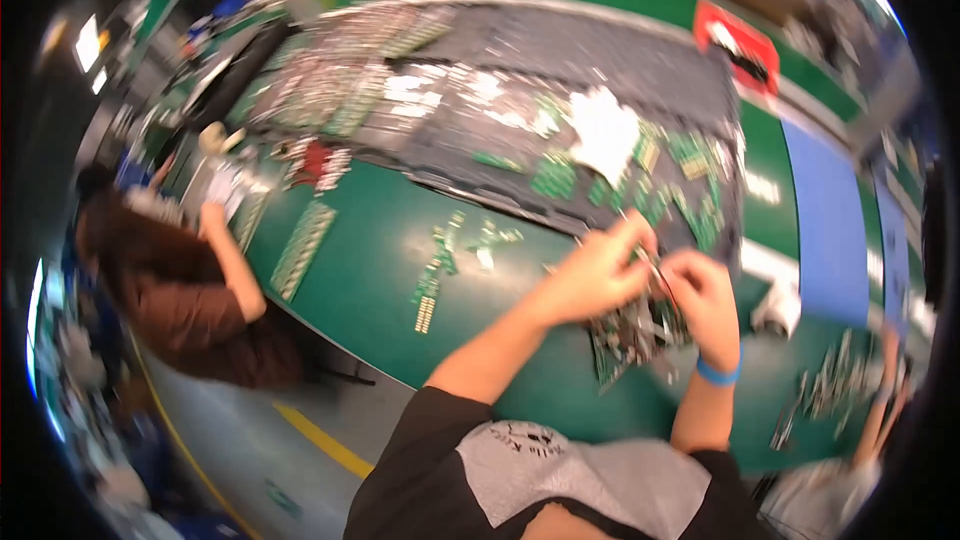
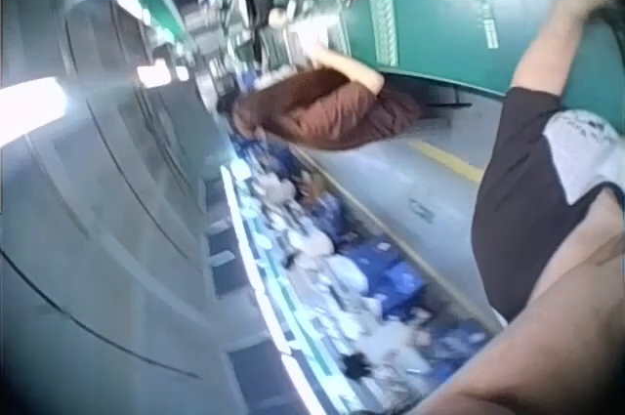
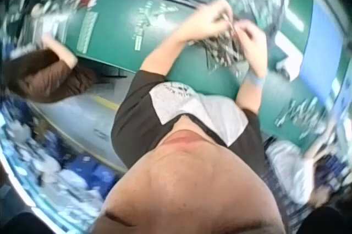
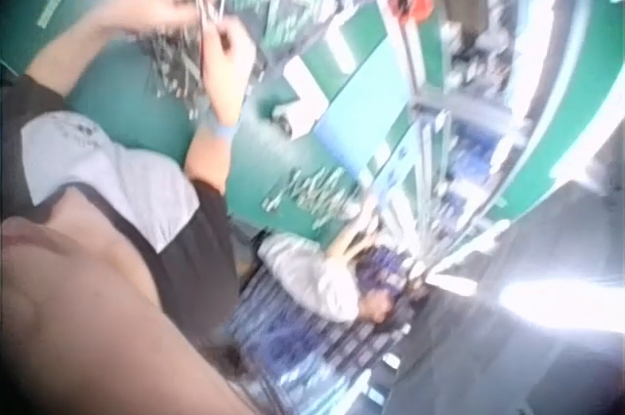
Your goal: The person connects wire harnesses to circuit boards one by one by hand and places the assembled boards on the table.
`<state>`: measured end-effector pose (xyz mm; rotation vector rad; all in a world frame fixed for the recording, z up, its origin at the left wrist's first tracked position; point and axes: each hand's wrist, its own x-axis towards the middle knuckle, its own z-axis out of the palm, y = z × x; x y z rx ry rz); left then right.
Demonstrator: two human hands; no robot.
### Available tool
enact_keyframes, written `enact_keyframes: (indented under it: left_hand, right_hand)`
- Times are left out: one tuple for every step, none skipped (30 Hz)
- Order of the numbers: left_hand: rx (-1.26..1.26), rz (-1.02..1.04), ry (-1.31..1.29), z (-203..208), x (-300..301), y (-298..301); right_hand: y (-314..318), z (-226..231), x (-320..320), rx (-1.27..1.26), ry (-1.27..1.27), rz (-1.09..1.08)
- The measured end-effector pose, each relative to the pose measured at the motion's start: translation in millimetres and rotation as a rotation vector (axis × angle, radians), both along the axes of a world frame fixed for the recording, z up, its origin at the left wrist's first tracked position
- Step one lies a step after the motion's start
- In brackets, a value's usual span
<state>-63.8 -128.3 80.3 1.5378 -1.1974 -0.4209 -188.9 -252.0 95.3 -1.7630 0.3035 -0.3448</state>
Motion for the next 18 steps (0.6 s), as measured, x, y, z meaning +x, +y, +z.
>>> enact_keyframes:
  left_hand:
    - [-0.040,0.011,0.002,0,-3,0]
    - [-0.076,0.015,0.011,1,-4,0]
    - [-0.082,-0.006,0.018,4,-6,1]
    - [-0.084,-0.035,0.037,7,-9,7]
    - [-0.111,0.007,0.033,11,-11,14]
    - [-0.128,-0.050,0.029,15,-13,21]
    - [-0.142,-0.124,0.018,19,-11,25]
    - [-0.161,-0.107,0.017,22,-12,31]
    - [-0.061,-0.154,0.003,24,-14,41]
    - [0.042,-0.212,-0.011,26,-16,48]
    - [0.044,-0.238,-0.038,16,-11,52]
    - [0.115,-0.230,-0.020,19,-6,65]
    - [0.137,-0.197,0.043,13,0,78]
    - [0.126,-0.118,0.030,0,8,93]
    - [0.063,-0.018,-0.012,-17,19,106]
    - [0.120,0.138,-0.031,-27,27,124]
    - [0.102,0.320,-0.144,-54,35,143]
    - [0.257,0.526,-0.104,-52,34,162]
  right_hand:
    - [0,-2,-2,-0.053,0.041,0.009]
    - [3,-4,-1,-0.035,0.006,0.000]
    - [5,-5,-5,-0.060,0.007,-0.014]
    - [8,-6,-8,-0.023,-0.028,-0.021]
    - [13,-2,-12,0.002,-0.061,0.001]
    - [18,1,-16,0.030,-0.087,0.019]
    - [20,1,-18,0.009,-0.088,0.041]
    - [23,1,-22,0.031,-0.106,0.045]
    - [25,0,-28,0.057,-0.121,0.046]
    - [25,1,-36,0.047,-0.116,0.050]
    - [22,3,-46,0.084,-0.095,0.064]
    - [17,3,-56,0.124,-0.072,0.072]
    - [12,3,-68,0.157,-0.087,0.040]
    - [2,-3,-83,0.209,-0.061,-0.045]
    - [-8,-5,-99,0.230,-0.061,-0.083]
    - [-17,-8,-116,0.251,-0.061,-0.126]
    - [-26,-12,-133,0.225,-0.071,-0.178]
    - [-33,-17,-153,0.218,-0.104,-0.292]
